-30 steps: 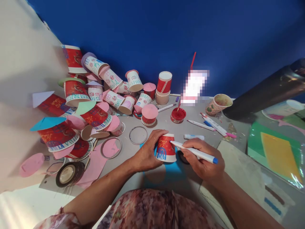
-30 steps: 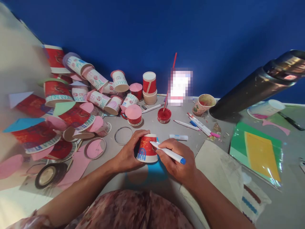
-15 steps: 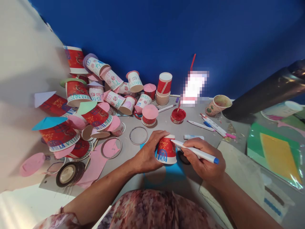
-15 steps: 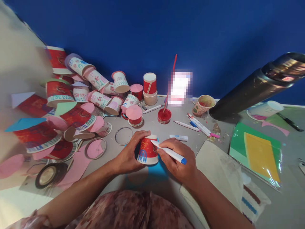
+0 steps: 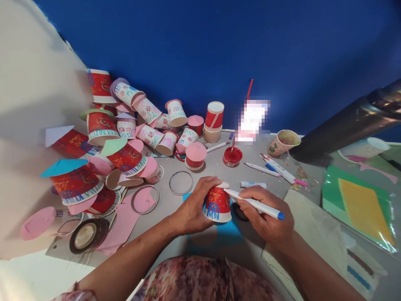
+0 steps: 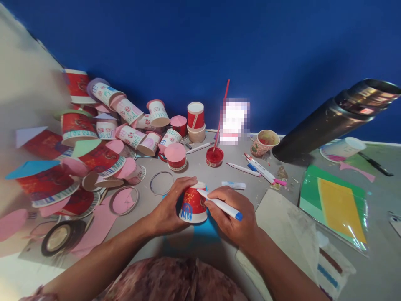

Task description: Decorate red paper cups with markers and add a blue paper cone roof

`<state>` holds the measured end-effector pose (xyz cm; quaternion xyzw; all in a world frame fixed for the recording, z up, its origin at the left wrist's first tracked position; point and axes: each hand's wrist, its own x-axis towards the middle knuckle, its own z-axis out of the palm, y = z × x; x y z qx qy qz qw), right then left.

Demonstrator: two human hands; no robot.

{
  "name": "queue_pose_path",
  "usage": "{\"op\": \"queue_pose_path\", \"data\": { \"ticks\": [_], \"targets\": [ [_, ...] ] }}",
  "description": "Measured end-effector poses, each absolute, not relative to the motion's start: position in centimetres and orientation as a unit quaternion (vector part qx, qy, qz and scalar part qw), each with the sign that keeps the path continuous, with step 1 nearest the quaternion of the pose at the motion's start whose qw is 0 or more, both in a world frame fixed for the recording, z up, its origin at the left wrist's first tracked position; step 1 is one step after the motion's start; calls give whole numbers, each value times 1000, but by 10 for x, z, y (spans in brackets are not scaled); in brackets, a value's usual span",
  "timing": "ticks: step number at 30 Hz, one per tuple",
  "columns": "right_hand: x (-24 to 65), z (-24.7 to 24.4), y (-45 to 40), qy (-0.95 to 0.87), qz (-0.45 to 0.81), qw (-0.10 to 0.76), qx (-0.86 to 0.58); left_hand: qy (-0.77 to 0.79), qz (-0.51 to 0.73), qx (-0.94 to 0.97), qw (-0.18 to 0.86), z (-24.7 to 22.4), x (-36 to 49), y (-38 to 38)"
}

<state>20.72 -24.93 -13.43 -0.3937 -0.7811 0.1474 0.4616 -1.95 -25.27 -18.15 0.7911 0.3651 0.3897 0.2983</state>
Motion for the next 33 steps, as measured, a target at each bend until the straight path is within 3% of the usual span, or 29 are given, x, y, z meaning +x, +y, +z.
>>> {"op": "queue_pose_path", "data": {
  "ticks": [26, 33],
  "targets": [
    [205, -124, -251, -788, 173, 445, -388, 364, 391, 790, 301, -181, -19, -253],
    [207, -130, -252, -768, 151, 484, -391, 361, 386, 796, 297, -178, -19, -254]
  ]
}}
